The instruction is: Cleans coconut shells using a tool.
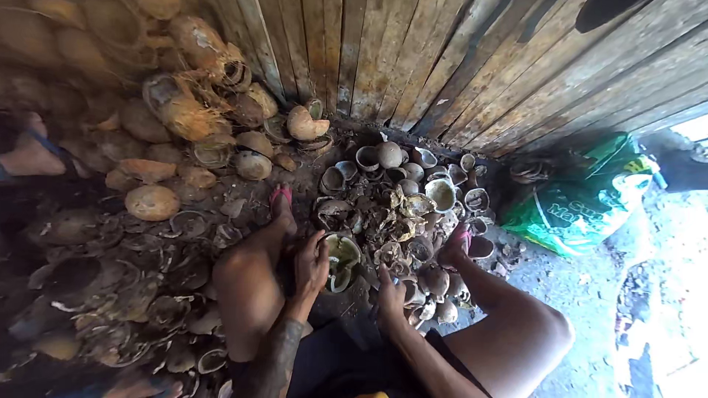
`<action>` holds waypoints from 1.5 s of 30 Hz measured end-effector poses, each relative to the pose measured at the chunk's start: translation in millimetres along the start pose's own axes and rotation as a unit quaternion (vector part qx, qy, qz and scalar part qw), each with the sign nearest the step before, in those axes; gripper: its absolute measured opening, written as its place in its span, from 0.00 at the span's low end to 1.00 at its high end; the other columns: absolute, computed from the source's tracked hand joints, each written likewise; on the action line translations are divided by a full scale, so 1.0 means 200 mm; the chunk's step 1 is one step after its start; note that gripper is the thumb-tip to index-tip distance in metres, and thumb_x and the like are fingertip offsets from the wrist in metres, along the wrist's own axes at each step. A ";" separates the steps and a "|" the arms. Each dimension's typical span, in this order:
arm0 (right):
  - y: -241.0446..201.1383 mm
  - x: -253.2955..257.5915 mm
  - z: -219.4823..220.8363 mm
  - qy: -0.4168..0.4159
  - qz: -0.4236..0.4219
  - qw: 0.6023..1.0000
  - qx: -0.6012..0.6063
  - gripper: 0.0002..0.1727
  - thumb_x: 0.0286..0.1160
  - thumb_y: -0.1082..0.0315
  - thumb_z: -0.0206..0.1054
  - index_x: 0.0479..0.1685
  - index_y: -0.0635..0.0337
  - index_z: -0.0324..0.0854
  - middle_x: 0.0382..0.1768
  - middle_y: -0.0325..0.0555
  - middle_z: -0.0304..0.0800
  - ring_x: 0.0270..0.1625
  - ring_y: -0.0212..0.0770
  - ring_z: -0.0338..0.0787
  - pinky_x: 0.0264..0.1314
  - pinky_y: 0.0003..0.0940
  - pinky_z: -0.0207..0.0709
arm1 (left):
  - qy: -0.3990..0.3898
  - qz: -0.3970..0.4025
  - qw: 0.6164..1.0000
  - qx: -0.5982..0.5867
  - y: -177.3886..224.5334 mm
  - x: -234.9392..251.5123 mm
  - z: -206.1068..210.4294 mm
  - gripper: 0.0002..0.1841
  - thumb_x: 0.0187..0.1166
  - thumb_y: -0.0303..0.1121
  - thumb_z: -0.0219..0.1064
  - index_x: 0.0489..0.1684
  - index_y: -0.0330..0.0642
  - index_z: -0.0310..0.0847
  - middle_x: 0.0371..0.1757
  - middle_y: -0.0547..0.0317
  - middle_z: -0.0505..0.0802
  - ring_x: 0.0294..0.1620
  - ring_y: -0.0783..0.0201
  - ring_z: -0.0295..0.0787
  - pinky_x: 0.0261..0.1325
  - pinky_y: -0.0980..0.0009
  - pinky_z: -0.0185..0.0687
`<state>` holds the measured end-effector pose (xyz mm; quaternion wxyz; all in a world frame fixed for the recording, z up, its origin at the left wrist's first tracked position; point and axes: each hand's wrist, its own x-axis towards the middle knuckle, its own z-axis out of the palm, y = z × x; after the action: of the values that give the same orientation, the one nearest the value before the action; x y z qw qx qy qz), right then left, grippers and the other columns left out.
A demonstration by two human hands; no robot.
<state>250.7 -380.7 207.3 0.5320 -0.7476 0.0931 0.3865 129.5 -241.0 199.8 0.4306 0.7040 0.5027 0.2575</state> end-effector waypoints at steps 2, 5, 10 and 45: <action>-0.12 0.14 0.02 -0.041 -0.080 0.990 -0.109 0.22 0.88 0.55 0.63 0.38 0.69 0.84 0.22 0.46 0.81 0.21 0.38 0.77 0.27 0.40 0.77 | 0.020 0.009 1.000 0.022 0.00 0.03 0.01 0.19 0.90 0.32 0.53 0.68 0.33 0.85 0.64 0.41 0.92 0.69 0.53 0.88 0.78 0.56 0.76; -0.33 0.48 0.07 -0.173 -0.194 0.917 -0.302 0.20 0.84 0.54 0.67 0.44 0.67 0.87 0.35 0.51 0.89 0.37 0.41 0.87 0.48 0.44 0.83 | 0.011 -0.005 0.999 0.048 0.00 0.02 0.01 0.19 0.91 0.32 0.51 0.69 0.35 0.85 0.62 0.42 0.93 0.67 0.53 0.89 0.77 0.55 0.76; -0.38 0.50 0.10 -0.208 -0.259 0.877 -0.347 0.21 0.79 0.52 0.70 0.45 0.65 0.86 0.35 0.50 0.87 0.37 0.42 0.86 0.48 0.46 0.82 | 0.003 0.012 0.999 0.051 -0.02 0.03 0.00 0.19 0.90 0.31 0.52 0.70 0.39 0.85 0.63 0.44 0.93 0.67 0.53 0.89 0.78 0.53 0.76; -0.09 0.58 0.10 -0.120 -0.363 0.914 -0.136 0.13 0.69 0.63 0.74 0.24 0.62 0.81 0.21 0.34 0.78 0.24 0.25 0.78 0.33 0.27 0.78 | 0.099 -0.024 0.992 0.071 0.01 -0.02 0.05 0.19 0.88 0.28 0.50 0.66 0.32 0.85 0.58 0.39 0.93 0.66 0.47 0.86 0.78 0.52 0.70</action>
<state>330.3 -324.8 138.8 0.5360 -0.7430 -0.3028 0.2626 136.7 -247.6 197.1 0.3339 0.6917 0.5762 0.2796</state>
